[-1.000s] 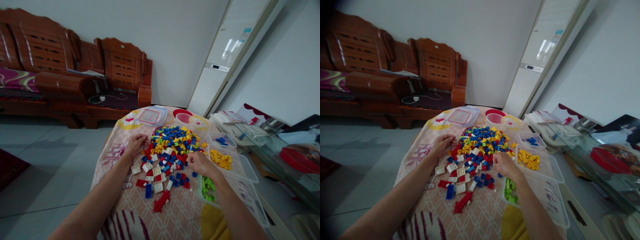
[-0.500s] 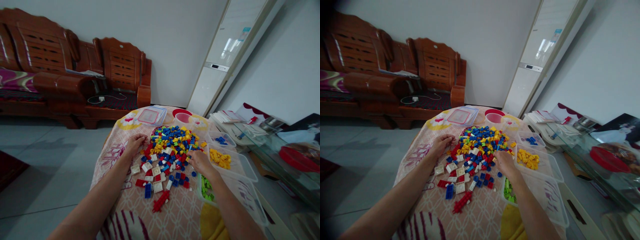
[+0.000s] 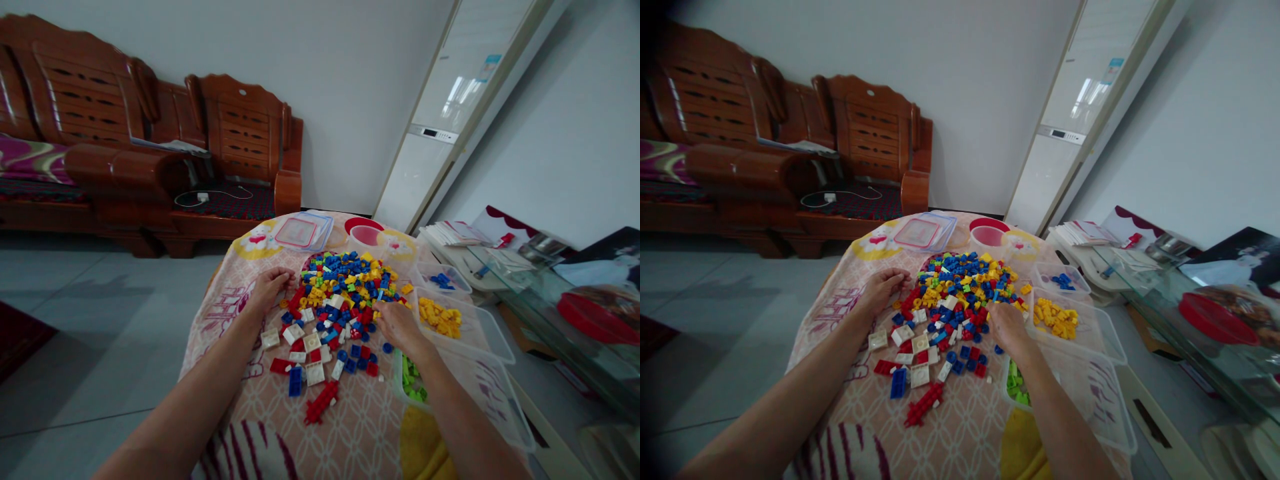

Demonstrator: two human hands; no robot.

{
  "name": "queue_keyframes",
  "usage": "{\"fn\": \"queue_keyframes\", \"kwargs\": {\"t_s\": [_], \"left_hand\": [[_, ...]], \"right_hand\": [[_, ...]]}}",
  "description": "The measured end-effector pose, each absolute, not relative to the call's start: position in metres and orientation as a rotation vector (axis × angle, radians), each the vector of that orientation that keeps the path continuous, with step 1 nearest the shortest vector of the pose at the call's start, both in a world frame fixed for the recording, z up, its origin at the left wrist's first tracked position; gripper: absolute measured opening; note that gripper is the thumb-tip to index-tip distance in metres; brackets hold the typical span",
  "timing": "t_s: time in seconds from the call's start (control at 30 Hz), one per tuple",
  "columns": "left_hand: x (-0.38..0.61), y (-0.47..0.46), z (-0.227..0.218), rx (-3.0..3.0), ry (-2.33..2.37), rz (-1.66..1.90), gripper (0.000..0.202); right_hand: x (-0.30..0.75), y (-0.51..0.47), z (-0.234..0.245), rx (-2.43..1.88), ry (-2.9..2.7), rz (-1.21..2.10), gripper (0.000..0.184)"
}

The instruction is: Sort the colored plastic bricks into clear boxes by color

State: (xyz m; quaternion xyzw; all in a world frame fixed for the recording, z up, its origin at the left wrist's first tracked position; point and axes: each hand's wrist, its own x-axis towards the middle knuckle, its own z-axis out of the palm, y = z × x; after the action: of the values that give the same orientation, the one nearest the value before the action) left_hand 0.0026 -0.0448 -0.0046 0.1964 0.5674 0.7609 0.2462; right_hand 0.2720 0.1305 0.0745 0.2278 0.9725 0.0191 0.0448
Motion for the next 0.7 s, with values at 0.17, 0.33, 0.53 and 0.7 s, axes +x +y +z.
{"fn": "queue_keyframes", "kwargs": {"t_s": [0.17, 0.33, 0.53, 0.7], "left_hand": [[0.003, -0.045, -0.003, 0.529, 1.559, 2.070, 0.031], [0.003, -0.045, -0.004, 0.544, 1.570, 2.063, 0.032], [0.000, -0.044, -0.008, 0.554, 1.573, 2.061, 0.032], [0.000, -0.044, -0.007, 0.544, 1.555, 2.072, 0.031]], "right_hand": [[0.270, 0.130, 0.073, 0.598, 2.967, -0.002, 0.018], [0.269, 0.129, 0.064, 0.492, 2.892, 0.133, 0.014], [0.267, 0.119, 0.061, 0.529, 2.857, 0.241, 0.018], [0.269, 0.120, 0.069, 0.507, 2.949, 0.048, 0.016]]}}
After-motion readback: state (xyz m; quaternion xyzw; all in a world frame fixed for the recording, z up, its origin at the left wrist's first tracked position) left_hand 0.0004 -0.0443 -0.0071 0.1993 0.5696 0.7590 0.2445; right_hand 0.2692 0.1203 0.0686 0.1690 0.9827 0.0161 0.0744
